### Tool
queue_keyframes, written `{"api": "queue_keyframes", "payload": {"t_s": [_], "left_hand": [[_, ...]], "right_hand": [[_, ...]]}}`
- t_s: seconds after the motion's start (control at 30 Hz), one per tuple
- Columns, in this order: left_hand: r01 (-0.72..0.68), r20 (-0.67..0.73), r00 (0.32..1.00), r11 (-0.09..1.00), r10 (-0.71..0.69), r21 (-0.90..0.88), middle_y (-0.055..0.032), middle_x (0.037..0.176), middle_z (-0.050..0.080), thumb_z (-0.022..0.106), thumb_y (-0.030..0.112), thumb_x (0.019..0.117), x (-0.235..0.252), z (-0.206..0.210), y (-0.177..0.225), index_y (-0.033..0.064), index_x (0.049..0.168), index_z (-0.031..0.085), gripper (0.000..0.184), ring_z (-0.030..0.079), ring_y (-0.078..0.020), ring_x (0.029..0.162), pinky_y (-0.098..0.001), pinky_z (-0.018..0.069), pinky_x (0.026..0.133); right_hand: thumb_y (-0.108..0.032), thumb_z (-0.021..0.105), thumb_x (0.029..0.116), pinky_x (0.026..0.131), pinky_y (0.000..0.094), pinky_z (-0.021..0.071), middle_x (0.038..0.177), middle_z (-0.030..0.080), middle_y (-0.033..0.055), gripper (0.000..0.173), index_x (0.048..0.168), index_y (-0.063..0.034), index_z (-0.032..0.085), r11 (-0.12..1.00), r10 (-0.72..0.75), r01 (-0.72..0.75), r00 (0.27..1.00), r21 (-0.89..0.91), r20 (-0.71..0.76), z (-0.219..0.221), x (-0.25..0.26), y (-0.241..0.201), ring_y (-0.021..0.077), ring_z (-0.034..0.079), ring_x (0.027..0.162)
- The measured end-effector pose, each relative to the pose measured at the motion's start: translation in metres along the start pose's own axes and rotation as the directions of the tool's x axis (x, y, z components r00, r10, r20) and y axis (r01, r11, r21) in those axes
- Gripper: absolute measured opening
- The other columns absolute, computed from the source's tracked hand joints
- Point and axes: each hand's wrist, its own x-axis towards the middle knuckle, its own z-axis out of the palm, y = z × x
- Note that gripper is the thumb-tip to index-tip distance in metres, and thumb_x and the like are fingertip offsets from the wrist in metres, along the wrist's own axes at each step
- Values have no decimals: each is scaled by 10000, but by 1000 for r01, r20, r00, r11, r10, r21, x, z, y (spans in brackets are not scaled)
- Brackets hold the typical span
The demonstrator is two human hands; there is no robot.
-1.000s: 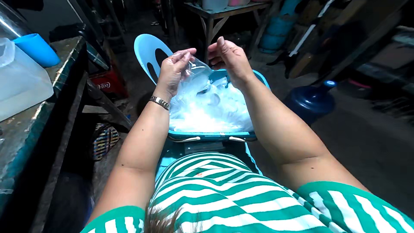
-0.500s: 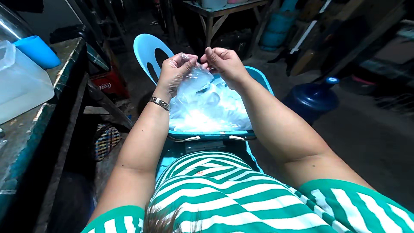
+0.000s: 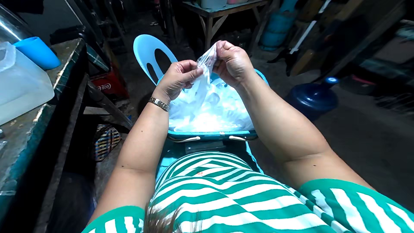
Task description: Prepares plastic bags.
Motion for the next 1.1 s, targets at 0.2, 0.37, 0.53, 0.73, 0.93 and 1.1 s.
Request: {"api": "queue_keyframes", "payload": {"t_s": [0.2, 0.37, 0.53, 0.73, 0.93, 1.1], "left_hand": [[-29, -156, 987, 906, -41, -422, 11, 842, 697, 319, 121, 1109, 1, 3, 6, 137, 989, 570, 278, 697, -82, 833, -269, 589, 806], [43, -5, 998, 836, -55, -548, -32, 919, 723, 196, 341, 1120, -3, -4, 7, 119, 982, 639, 514, 702, -122, 903, -314, 590, 838], [-11, 99, 994, 927, 51, -375, 46, 861, 744, 523, 172, 1011, -7, -7, 1, 175, 975, 681, 162, 698, -31, 776, -223, 593, 730], [42, -92, 990, 851, -105, -524, -25, 834, 723, 264, 244, 1125, -2, -1, 7, 128, 991, 615, 393, 720, -115, 806, -296, 614, 746], [-5, -66, 997, 794, -44, -608, -43, 895, 722, 247, 283, 1128, 2, -5, 2, 118, 988, 632, 442, 713, -147, 902, -344, 595, 860], [-194, 14, 973, 850, 230, -490, -63, 1142, 725, 809, 356, 847, -3, -12, -7, 59, 1275, 580, 570, 699, -176, 1061, -356, 576, 952]], "right_hand": [[-153, 456, 1056, 670, 212, 567, 739, 677, -79, 266, 862, -147, 638, 959, 177, -78, 915, -272, 362, -2, -14, -6, 6, 640, 675], [-112, 464, 1025, 845, 297, 587, 941, 728, -36, 179, 1014, -146, 640, 999, 46, -44, 898, -15, 438, -7, -12, -4, 76, 694, 898], [-226, 296, 1130, 663, 208, 563, 766, 678, -30, 372, 970, -122, 615, 994, 99, -109, 939, 12, 329, -1, -11, -4, 38, 646, 678], [-77, 544, 963, 647, 180, 564, 741, 705, -98, 203, 843, -163, 684, 976, 157, -41, 811, -213, 563, -6, -13, -3, -24, 644, 658], [-99, 590, 922, 814, 272, 604, 926, 759, -12, 153, 1017, -115, 710, 993, -13, -53, 841, 107, 540, -14, -9, 2, 66, 715, 855], [-163, 381, 1005, 834, 367, 609, 899, 733, 45, 287, 963, -109, 660, 963, -40, -72, 913, 258, 405, -9, -7, 1, 146, 716, 867]]}}
